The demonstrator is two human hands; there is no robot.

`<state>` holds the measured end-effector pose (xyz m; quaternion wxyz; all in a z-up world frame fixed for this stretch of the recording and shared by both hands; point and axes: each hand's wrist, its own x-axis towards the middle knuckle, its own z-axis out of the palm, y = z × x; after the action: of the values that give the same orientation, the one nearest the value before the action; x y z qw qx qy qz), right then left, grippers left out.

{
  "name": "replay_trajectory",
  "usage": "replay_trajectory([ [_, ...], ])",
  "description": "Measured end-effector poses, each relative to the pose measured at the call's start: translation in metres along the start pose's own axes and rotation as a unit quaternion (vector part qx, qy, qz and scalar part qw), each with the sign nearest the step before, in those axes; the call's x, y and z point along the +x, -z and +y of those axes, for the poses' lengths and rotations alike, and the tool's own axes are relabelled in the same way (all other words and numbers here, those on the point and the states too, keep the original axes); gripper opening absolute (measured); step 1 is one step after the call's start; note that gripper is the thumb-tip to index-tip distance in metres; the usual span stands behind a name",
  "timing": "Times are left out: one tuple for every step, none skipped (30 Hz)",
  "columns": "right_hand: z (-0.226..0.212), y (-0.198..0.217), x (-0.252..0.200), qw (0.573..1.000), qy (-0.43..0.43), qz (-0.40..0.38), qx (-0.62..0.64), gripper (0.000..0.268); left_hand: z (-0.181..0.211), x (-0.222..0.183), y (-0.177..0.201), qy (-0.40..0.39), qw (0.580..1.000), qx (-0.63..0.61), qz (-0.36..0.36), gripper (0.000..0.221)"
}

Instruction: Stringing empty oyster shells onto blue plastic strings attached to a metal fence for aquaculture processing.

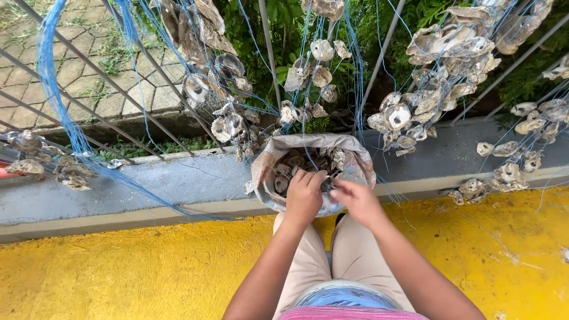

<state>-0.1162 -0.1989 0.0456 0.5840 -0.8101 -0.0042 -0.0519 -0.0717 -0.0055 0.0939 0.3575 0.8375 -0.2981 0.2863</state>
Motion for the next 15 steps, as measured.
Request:
replay_trajectory([
  [0.003, -0.009, -0.001, 0.998, -0.054, -0.036, 0.016, 0.032, 0.001, 0.001, 0.001, 0.002, 1.000, -0.007, -0.003, 0.034],
  [0.005, -0.017, -0.001, 0.991, -0.107, -0.072, 0.031, 0.029, 0.001, 0.001, 0.003, 0.003, 1.000, -0.015, -0.006, 0.036],
  [0.001, -0.018, -0.007, 0.992, -0.104, -0.071, 0.030, 0.029, -0.002, 0.008, 0.005, 0.001, 1.000, -0.014, -0.003, 0.036],
  [-0.003, -0.018, -0.013, 0.985, -0.113, -0.121, -0.055, 0.027, -0.005, 0.014, 0.008, 0.001, 1.000, -0.008, 0.012, 0.037],
  [-0.007, -0.020, -0.024, 0.967, -0.125, -0.171, -0.139, 0.025, -0.008, 0.017, 0.012, 0.004, 1.000, -0.002, 0.024, 0.037],
  [0.003, -0.020, -0.028, 0.968, -0.126, -0.170, -0.138, 0.025, -0.006, 0.026, 0.020, 0.003, 1.000, -0.003, 0.023, 0.037],
  [0.013, -0.019, -0.034, 0.952, -0.104, -0.220, -0.186, 0.024, -0.004, 0.034, 0.026, -0.013, 0.999, -0.001, 0.030, 0.039],
  [0.024, -0.018, -0.040, 0.931, -0.082, -0.269, -0.233, 0.022, -0.001, 0.042, 0.032, -0.028, 0.999, 0.000, 0.036, 0.040],
  [0.028, -0.014, -0.034, 0.932, -0.083, -0.265, -0.234, 0.022, 0.001, 0.047, 0.031, -0.032, 0.999, -0.003, 0.036, 0.040],
  [0.031, -0.009, -0.029, 0.959, -0.039, -0.219, -0.174, 0.024, 0.004, 0.052, 0.030, -0.057, 0.998, -0.009, 0.034, 0.040],
  [0.035, -0.006, -0.026, 0.978, 0.006, -0.177, -0.113, 0.027, 0.008, 0.054, 0.031, -0.079, 0.996, -0.012, 0.032, 0.040],
  [0.018, -0.003, -0.019, 0.978, 0.006, -0.178, -0.114, 0.027, 0.011, 0.053, 0.030, -0.078, 0.996, -0.012, 0.032, 0.040],
  [0.001, 0.000, -0.009, 0.991, 0.003, -0.131, 0.013, 0.030, 0.014, 0.054, 0.027, -0.090, 0.996, -0.019, 0.024, 0.039],
  [-0.016, 0.003, 0.001, 0.987, 0.001, -0.082, 0.140, 0.034, 0.017, 0.055, 0.024, -0.101, 0.994, -0.025, 0.017, 0.039],
  [-0.007, -0.001, 0.003, 0.986, 0.000, -0.083, 0.141, 0.034, 0.019, 0.055, 0.025, -0.100, 0.995, -0.024, 0.015, 0.039],
])
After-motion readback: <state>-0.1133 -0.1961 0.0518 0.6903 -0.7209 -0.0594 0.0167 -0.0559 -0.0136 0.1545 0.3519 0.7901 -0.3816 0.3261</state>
